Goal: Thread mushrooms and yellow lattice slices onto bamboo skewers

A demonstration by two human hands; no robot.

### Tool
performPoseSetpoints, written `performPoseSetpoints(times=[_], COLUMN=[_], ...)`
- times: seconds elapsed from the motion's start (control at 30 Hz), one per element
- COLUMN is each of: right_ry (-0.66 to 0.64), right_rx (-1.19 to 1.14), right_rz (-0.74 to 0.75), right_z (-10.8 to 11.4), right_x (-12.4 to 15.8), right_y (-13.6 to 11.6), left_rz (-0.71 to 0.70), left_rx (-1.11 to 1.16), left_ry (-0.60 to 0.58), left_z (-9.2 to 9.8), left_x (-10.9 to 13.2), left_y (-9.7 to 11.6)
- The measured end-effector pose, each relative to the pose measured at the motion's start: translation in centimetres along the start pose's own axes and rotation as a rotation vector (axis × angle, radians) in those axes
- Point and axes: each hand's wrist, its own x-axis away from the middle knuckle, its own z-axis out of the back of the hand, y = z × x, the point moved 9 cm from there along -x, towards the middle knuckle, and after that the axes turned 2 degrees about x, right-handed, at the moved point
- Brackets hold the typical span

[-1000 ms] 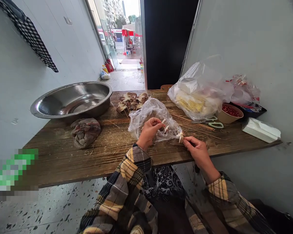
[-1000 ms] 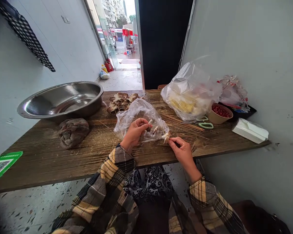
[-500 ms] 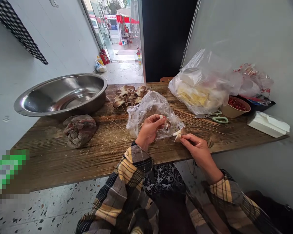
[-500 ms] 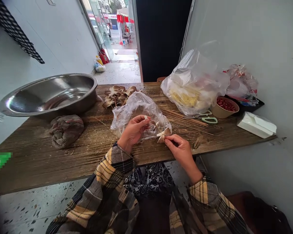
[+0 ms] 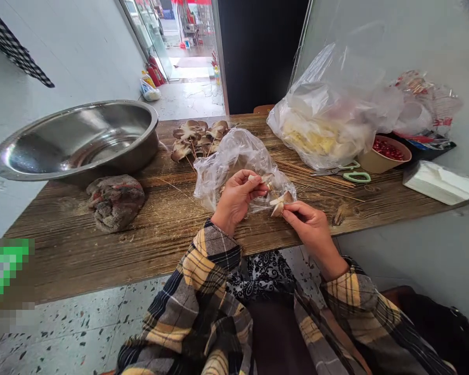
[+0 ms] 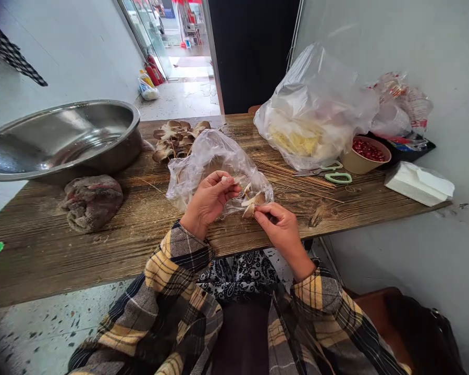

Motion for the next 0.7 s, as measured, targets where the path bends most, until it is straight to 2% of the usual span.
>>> performPoseSetpoints(times=[0.2, 0.4, 0.6, 0.7], right_ry=[0.045, 0.107, 0.072, 0.046], right_rx=[-0.02, -0.048, 0.021, 0.112], right_rz=[-0.017, -0.052, -0.037, 0.036], right_z=[0.6, 1.0, 1.0, 1.6], right_x=[0.2, 0.5, 0.5, 0.4], right_y=[0.8, 2.0, 0.9, -0.5], left_rz=[-0.08, -0.052, -0.039, 0.013], left_rx=[-0.039, -0.048, -0.046, -0.045], left_ry=[0.004, -0.069, -0.114, -0.144], left_z=[0.3, -0.4, -0.8, -1.2], left_x=[-0.3, -0.2, 0.1, 0.2], left_y=[0.4, 0.2, 0.2, -0.2])
